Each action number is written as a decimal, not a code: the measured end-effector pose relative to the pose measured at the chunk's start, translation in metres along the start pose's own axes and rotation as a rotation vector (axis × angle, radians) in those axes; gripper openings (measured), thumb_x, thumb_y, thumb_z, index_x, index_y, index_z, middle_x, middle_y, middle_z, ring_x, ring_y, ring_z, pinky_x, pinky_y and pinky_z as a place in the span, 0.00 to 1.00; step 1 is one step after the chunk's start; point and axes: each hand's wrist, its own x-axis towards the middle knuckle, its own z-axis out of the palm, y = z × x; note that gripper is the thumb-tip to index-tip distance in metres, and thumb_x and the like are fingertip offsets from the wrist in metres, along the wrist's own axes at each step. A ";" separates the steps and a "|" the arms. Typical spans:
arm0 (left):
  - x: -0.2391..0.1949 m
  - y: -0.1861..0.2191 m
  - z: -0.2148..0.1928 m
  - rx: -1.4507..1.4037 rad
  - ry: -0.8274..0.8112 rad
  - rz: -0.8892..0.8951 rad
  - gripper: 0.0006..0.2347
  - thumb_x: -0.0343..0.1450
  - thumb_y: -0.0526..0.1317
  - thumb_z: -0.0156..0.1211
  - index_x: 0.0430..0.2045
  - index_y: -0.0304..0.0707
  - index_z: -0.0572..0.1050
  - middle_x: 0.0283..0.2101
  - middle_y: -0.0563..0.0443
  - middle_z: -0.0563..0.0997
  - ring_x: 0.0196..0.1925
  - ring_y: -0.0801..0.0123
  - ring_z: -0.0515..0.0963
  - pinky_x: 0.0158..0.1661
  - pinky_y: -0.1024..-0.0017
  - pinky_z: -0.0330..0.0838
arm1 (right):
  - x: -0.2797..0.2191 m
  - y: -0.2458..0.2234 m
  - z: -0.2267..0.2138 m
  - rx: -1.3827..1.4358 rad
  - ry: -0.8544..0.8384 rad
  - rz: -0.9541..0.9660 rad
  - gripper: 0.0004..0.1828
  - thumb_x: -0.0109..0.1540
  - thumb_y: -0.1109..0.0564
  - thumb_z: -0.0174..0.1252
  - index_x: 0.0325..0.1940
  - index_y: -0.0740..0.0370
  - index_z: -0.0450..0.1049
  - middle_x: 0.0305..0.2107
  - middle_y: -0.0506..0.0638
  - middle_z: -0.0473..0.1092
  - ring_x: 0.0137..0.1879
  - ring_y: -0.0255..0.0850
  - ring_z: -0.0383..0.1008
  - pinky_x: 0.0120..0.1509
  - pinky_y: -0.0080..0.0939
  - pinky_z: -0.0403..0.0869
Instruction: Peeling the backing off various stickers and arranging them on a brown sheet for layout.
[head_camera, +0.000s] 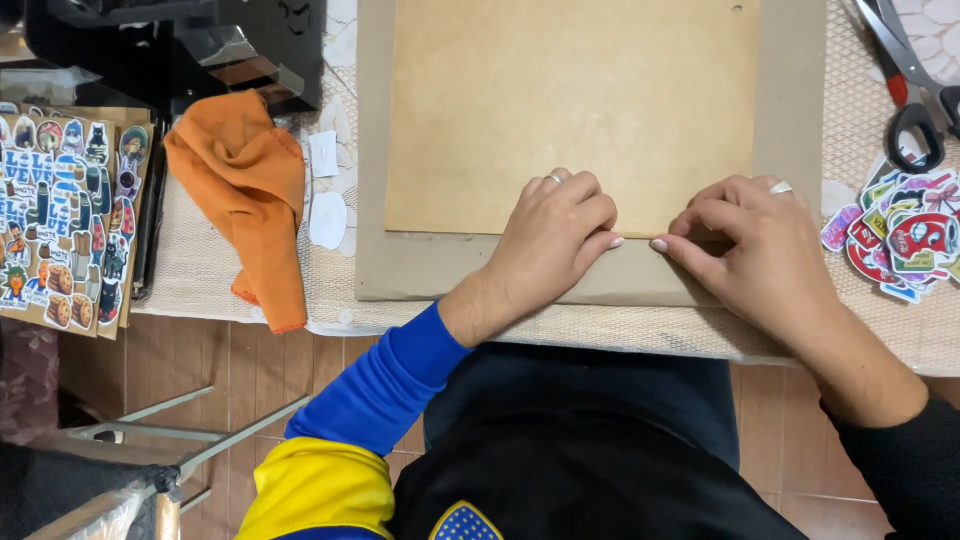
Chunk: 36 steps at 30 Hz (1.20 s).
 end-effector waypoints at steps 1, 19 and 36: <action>0.000 -0.001 0.000 0.003 0.002 0.001 0.09 0.69 0.44 0.64 0.23 0.45 0.72 0.32 0.54 0.71 0.36 0.57 0.70 0.36 0.58 0.64 | 0.002 0.000 -0.001 0.000 0.002 -0.002 0.10 0.61 0.49 0.71 0.31 0.52 0.79 0.33 0.44 0.72 0.38 0.43 0.70 0.50 0.49 0.67; 0.013 0.004 0.007 0.092 -0.097 -0.155 0.12 0.67 0.49 0.66 0.18 0.45 0.74 0.31 0.53 0.72 0.40 0.52 0.73 0.37 0.53 0.67 | 0.043 -0.007 -0.026 -0.392 -0.493 0.330 0.23 0.57 0.26 0.58 0.28 0.41 0.83 0.37 0.35 0.78 0.49 0.46 0.76 0.52 0.48 0.70; 0.017 0.002 0.006 0.077 -0.170 -0.197 0.12 0.67 0.49 0.69 0.18 0.46 0.75 0.31 0.54 0.72 0.40 0.53 0.73 0.37 0.54 0.67 | 0.038 0.018 -0.042 -0.259 -0.539 0.418 0.19 0.55 0.36 0.68 0.23 0.51 0.83 0.32 0.34 0.79 0.38 0.38 0.75 0.45 0.40 0.69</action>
